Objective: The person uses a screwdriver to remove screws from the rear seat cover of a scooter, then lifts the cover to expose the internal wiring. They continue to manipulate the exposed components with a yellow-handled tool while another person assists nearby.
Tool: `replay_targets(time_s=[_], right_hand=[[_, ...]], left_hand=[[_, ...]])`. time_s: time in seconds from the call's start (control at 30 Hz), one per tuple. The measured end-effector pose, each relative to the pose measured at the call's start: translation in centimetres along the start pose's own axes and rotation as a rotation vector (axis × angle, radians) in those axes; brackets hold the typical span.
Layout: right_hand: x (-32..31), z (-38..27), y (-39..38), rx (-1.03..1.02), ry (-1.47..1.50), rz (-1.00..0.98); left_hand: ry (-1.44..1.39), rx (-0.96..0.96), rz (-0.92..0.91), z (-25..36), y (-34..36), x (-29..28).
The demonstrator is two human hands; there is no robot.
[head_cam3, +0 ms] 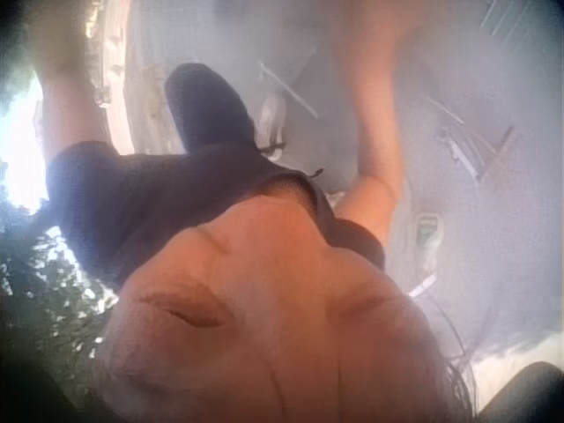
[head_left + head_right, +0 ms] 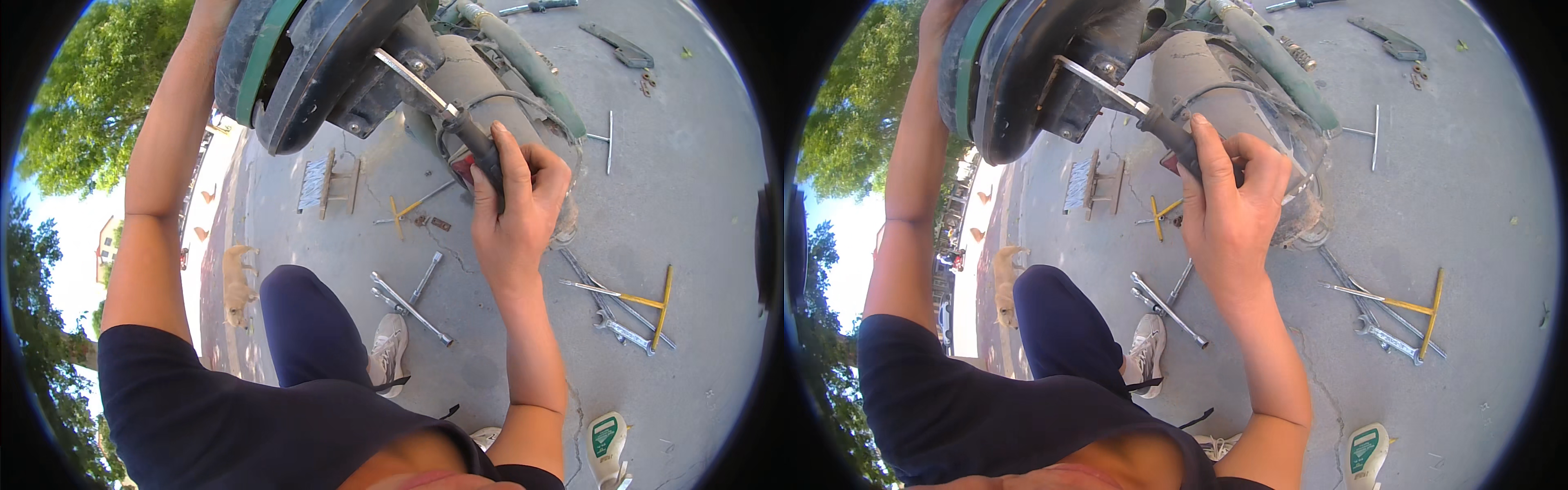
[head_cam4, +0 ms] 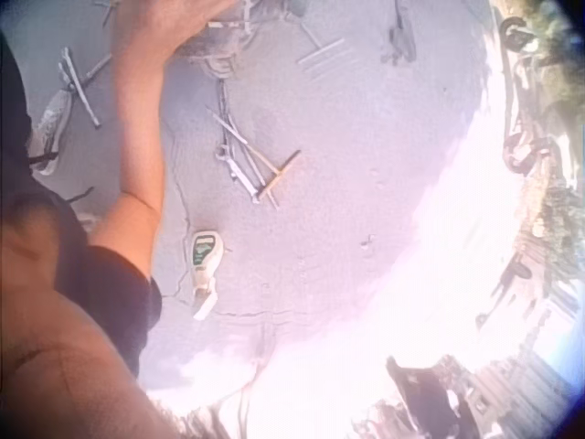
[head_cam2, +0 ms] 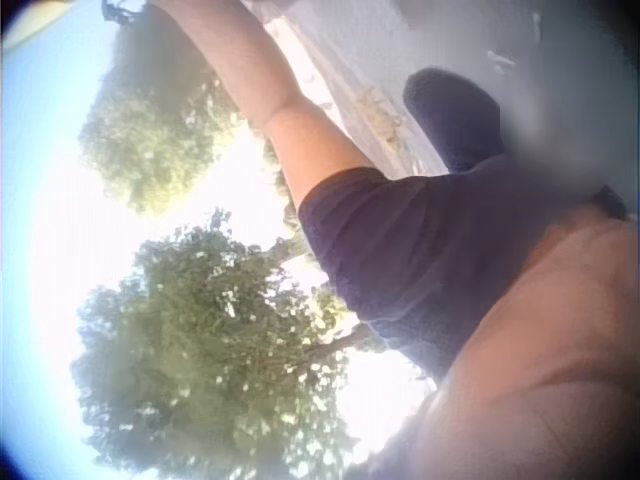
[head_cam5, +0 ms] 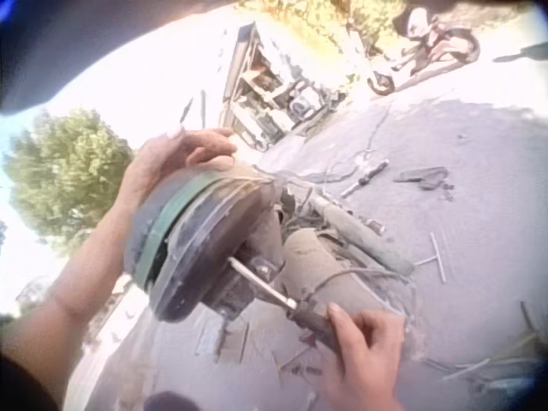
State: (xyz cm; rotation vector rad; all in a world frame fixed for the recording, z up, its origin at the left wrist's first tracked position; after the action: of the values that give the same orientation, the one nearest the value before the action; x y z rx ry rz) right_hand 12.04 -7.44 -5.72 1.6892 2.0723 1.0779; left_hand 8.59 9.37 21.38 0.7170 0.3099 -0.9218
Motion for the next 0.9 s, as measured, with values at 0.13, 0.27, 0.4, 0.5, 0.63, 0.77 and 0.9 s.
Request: replay_targets(time_s=[0.13,0.27,0.4,0.5,0.63,0.77,0.9], right_hand=[[-0.1,-0.7,0.5,-0.01,-0.07,-0.048],[-1.0,0.3,1.0,0.016,-0.134,-0.056],[0.0,-0.6,-0.1,-0.002,-0.166,0.015],[0.4,-0.6,-0.7,-0.021,-0.235,0.064],[0.4,-0.2,0.0,-0.048,-0.204,0.033],[-0.3,-0.6,0.6,0.018,-0.213,-0.127],[-0.8,-0.5,1.1,0.026,-0.207,-0.177]], left_hand=[[-0.12,0.498,0.077,4.1,-3.3,-2.3],[-0.086,0.784,0.017,5.3,-16.3,4.4],[0.009,0.082,0.039,-6.0,-17.7,11.0],[0.011,-0.196,0.16,-10.2,-14.9,12.1],[0.215,-0.053,0.205,-10.5,-13.1,12.7],[0.115,-0.016,0.246,-10.6,-13.1,12.8],[-0.078,-0.04,0.266,-11.1,-12.7,13.9]])
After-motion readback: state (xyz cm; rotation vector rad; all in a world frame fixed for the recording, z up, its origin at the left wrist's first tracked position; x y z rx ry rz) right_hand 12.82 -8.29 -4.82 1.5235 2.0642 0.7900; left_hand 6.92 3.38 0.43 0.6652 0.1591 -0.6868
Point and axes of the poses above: each hand's wrist, its own y-axis towards the middle knuckle, its own x-axis out of the palm, z = x × y, the point moved 5 cm from there along y, towards the middle knuckle, and after that the axes turned 13 degrees about z, right-handed, at the moved point
